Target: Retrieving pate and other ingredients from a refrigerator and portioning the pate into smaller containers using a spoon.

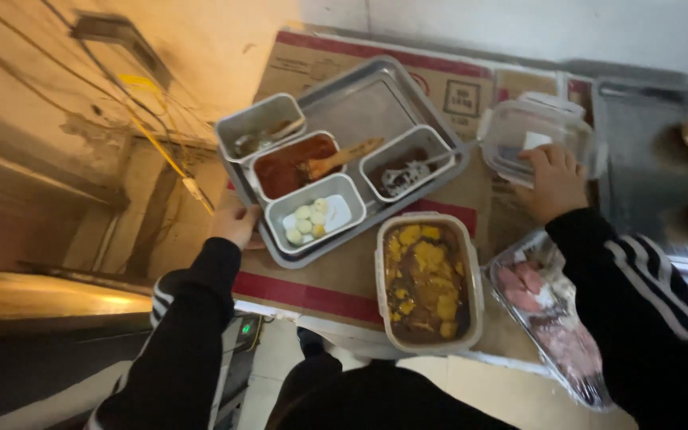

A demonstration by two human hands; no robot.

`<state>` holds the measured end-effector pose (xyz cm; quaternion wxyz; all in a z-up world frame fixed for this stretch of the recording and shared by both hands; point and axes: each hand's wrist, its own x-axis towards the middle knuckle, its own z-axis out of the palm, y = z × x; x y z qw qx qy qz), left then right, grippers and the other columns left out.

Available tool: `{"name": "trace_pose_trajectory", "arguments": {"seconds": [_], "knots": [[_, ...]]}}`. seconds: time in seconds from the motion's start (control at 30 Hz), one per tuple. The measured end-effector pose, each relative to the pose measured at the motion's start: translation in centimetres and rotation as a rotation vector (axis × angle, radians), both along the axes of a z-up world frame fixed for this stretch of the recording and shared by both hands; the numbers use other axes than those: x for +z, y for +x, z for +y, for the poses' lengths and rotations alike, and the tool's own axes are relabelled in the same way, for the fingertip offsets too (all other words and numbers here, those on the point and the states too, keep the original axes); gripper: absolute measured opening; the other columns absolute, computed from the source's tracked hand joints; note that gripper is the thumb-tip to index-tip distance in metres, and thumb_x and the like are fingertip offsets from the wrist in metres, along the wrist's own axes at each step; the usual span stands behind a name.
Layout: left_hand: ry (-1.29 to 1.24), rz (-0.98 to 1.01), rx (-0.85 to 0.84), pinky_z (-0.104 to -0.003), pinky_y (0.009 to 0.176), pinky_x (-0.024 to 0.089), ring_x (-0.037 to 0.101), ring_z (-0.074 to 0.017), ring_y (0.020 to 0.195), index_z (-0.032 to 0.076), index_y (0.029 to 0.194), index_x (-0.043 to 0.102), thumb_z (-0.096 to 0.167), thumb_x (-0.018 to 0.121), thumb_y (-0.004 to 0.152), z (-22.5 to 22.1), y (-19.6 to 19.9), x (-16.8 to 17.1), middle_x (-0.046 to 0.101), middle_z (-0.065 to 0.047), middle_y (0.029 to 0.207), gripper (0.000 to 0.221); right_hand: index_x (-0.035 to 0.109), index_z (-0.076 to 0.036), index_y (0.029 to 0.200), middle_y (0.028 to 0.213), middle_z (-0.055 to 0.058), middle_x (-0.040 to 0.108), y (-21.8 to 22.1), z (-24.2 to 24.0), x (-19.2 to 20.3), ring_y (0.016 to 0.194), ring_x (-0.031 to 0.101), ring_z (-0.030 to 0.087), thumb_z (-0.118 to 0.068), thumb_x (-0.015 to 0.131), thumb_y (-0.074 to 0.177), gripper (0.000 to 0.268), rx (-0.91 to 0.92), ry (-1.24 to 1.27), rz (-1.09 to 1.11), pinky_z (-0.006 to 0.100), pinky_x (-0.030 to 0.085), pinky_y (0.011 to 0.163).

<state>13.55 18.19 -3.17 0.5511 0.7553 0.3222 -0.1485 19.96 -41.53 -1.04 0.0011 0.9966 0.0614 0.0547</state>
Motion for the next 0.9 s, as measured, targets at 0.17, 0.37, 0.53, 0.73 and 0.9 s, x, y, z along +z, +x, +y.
{"name": "trace_pose_trajectory", "arguments": {"seconds": [0.17,0.37,0.53,0.73,0.9], "knots": [[0.449,-0.095,-0.267,-0.048,0.115,0.049,0.066,-0.0327,0.127,0.01,0.138,0.07,0.042,0.061,0.101,0.2,0.0,-2.1,0.073,-0.017,0.131,0.05,0.068,-0.016,0.134,0.125,0.016,0.065,-10.0,3.4,2.6,0.121,0.063,0.043,-0.036,0.082,0.098,0.043,-0.052,0.582,0.003,0.051,0.05,0.102],[0.362,-0.064,-0.183,-0.052,0.111,0.052,0.063,-0.0427,0.128,-0.002,0.142,0.059,0.033,0.063,0.1,-3.5,-1.0,-0.3,0.068,-0.03,0.13,0.054,0.074,-0.001,0.122,0.094,0.024,0.076,-21.4,9.3,7.1,0.09,0.073,0.033,-0.016,0.073,0.102,0.025,-0.425,1.017,0.181,0.048,0.056,0.09],[-0.185,-0.053,0.213,-0.066,0.076,0.066,0.063,-0.05,0.126,0.0,0.144,0.052,0.022,0.061,0.103,-6.6,-0.6,4.0,0.059,-0.022,0.147,0.047,0.071,-0.004,0.116,0.121,0.009,0.077,-25.3,10.9,7.8,0.104,0.075,0.018,-0.014,0.066,0.099,0.02,-0.518,1.102,0.137,0.03,0.06,0.092],[-0.475,0.023,0.386,-0.068,0.083,0.063,0.072,-0.0579,0.099,0.002,0.149,0.04,0.007,0.055,0.102,-9.3,-0.5,-1.4,0.056,-0.031,0.147,0.05,0.071,-0.003,0.117,0.118,0.011,0.078,-26.1,10.9,8.3,0.097,0.073,0.018,-0.01,0.065,0.1,0.019,-0.499,1.074,0.024,0.029,0.058,0.086],[-0.564,0.027,0.419,-0.061,0.092,0.064,0.069,-0.0546,0.114,0.015,0.157,0.024,0.01,0.057,0.102,-12.8,-2.2,1.2,0.047,-0.025,0.155,0.064,0.072,-0.004,0.113,0.117,0.009,0.076,-26.3,11.9,6.8,0.106,0.072,0.018,-0.009,0.064,0.1,0.016,-0.426,1.08,0.008,0.029,0.056,0.096]]}}
